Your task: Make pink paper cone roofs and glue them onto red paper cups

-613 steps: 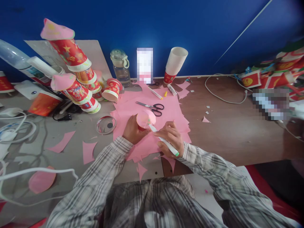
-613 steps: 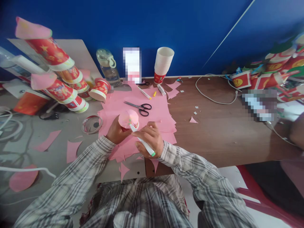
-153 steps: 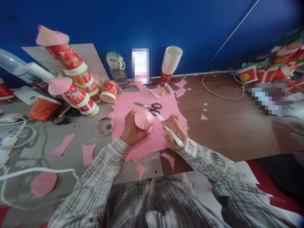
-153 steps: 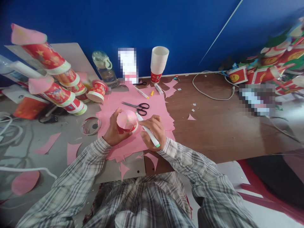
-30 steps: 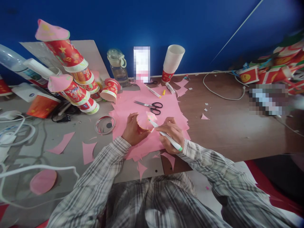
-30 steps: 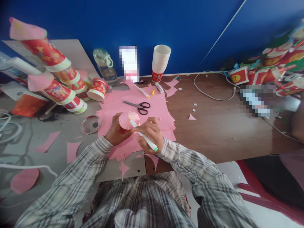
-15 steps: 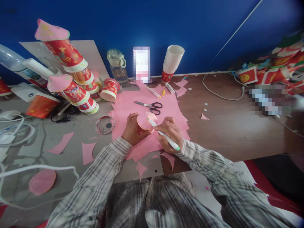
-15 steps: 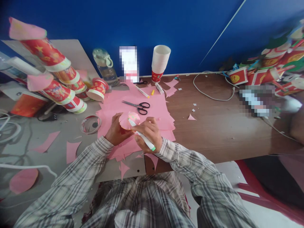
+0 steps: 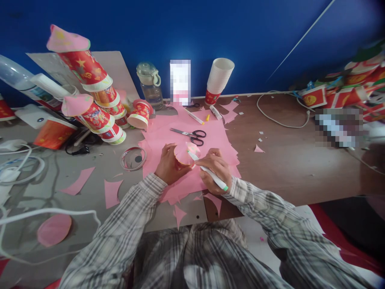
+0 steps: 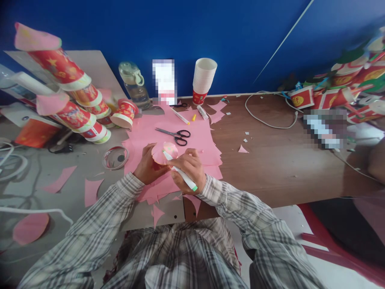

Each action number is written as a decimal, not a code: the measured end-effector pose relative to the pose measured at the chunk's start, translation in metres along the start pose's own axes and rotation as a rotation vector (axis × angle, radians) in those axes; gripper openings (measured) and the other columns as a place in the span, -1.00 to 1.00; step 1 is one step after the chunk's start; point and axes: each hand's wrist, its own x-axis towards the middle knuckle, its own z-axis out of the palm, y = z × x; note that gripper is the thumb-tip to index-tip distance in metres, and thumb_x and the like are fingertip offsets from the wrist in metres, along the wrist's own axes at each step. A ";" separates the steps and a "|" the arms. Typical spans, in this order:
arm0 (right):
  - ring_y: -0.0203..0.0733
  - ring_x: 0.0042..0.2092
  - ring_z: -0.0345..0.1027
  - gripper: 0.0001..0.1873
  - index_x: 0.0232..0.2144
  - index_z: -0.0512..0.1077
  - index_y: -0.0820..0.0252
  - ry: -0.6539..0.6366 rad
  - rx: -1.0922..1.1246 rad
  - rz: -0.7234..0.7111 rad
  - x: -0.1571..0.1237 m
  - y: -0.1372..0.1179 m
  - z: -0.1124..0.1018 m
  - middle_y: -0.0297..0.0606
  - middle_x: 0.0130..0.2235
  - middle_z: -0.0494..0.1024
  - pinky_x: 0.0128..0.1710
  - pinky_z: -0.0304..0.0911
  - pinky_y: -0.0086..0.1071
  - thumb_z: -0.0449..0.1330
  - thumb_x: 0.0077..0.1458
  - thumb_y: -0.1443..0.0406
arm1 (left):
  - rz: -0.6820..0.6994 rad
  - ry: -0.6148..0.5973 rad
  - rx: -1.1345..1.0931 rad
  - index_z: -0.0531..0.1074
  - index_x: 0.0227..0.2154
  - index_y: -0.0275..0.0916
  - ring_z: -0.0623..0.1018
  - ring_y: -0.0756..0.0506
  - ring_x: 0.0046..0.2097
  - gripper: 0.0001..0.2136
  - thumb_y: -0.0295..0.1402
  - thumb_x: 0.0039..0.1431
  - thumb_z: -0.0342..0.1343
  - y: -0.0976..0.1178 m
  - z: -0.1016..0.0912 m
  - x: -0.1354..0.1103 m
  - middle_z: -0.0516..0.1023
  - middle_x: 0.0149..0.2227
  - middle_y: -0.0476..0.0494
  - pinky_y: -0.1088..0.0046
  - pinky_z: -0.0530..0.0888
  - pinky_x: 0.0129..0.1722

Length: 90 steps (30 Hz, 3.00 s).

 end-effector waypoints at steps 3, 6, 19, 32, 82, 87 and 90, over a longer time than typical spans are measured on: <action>-0.25 -0.47 0.40 -0.70 -0.05 0.47 0.14 -0.007 0.012 -0.002 0.001 -0.001 -0.001 -0.37 -0.44 0.56 -0.29 0.26 -0.20 0.14 0.16 0.29 | 0.002 -0.007 0.001 0.13 -0.08 -0.29 0.23 -0.24 -0.02 -0.39 -0.10 -0.19 0.14 0.000 0.000 0.000 0.34 -0.18 -0.25 0.01 0.24 0.00; -0.25 -0.48 0.39 -0.68 -0.02 0.46 0.14 -0.011 0.007 0.000 0.002 -0.001 -0.002 -0.38 -0.45 0.56 -0.30 0.26 -0.20 0.13 0.17 0.29 | 0.002 0.002 0.005 0.12 -0.08 -0.31 0.23 -0.24 -0.02 -0.37 -0.09 -0.20 0.14 0.000 0.001 -0.001 0.33 -0.18 -0.27 0.00 0.23 0.02; -0.25 -0.49 0.39 -0.70 -0.05 0.47 0.14 -0.005 0.018 0.014 0.000 -0.002 -0.002 -0.37 -0.45 0.55 -0.30 0.27 -0.21 0.12 0.17 0.28 | 0.015 0.001 -0.007 0.11 -0.06 -0.28 0.22 -0.24 -0.01 -0.37 -0.09 -0.20 0.14 -0.002 0.001 -0.001 0.31 -0.17 -0.26 0.00 0.23 0.01; -0.27 -0.54 0.34 -0.67 -0.04 0.49 0.13 -0.006 0.056 0.033 0.002 -0.002 -0.004 -0.41 -0.49 0.53 -0.29 0.27 -0.18 0.16 0.14 0.27 | -0.003 0.016 -0.001 0.10 -0.07 -0.27 0.25 -0.25 -0.02 -0.35 -0.08 -0.22 0.15 0.000 0.001 -0.001 0.32 -0.18 -0.27 -0.02 0.23 0.00; -0.28 -0.57 0.31 -0.72 -0.18 0.51 0.15 -0.040 0.098 0.131 -0.002 0.000 -0.009 -0.41 -0.56 0.47 -0.29 0.32 -0.15 0.14 0.17 0.12 | 0.000 0.004 -0.011 0.12 -0.08 -0.29 0.23 -0.24 0.00 -0.36 -0.09 -0.22 0.17 -0.004 0.003 -0.003 0.32 -0.16 -0.26 0.05 0.24 0.01; -0.32 -0.57 0.29 -0.72 -0.15 0.48 0.14 0.027 0.097 0.101 0.000 -0.003 -0.012 -0.45 -0.55 0.41 -0.30 0.30 -0.15 0.12 0.20 0.13 | 0.014 0.013 -0.003 0.11 -0.06 -0.29 0.23 -0.24 -0.01 -0.35 -0.08 -0.22 0.16 -0.004 0.003 -0.003 0.33 -0.16 -0.26 0.02 0.22 0.02; -0.34 -0.58 0.28 -0.74 -0.14 0.47 0.14 0.030 0.103 0.053 0.000 -0.005 -0.011 -0.47 -0.54 0.40 -0.31 0.31 -0.17 0.11 0.21 0.16 | 0.007 0.007 -0.008 0.13 -0.07 -0.28 0.23 -0.24 -0.01 -0.37 -0.08 -0.21 0.15 -0.003 0.002 -0.003 0.32 -0.17 -0.25 0.04 0.23 0.01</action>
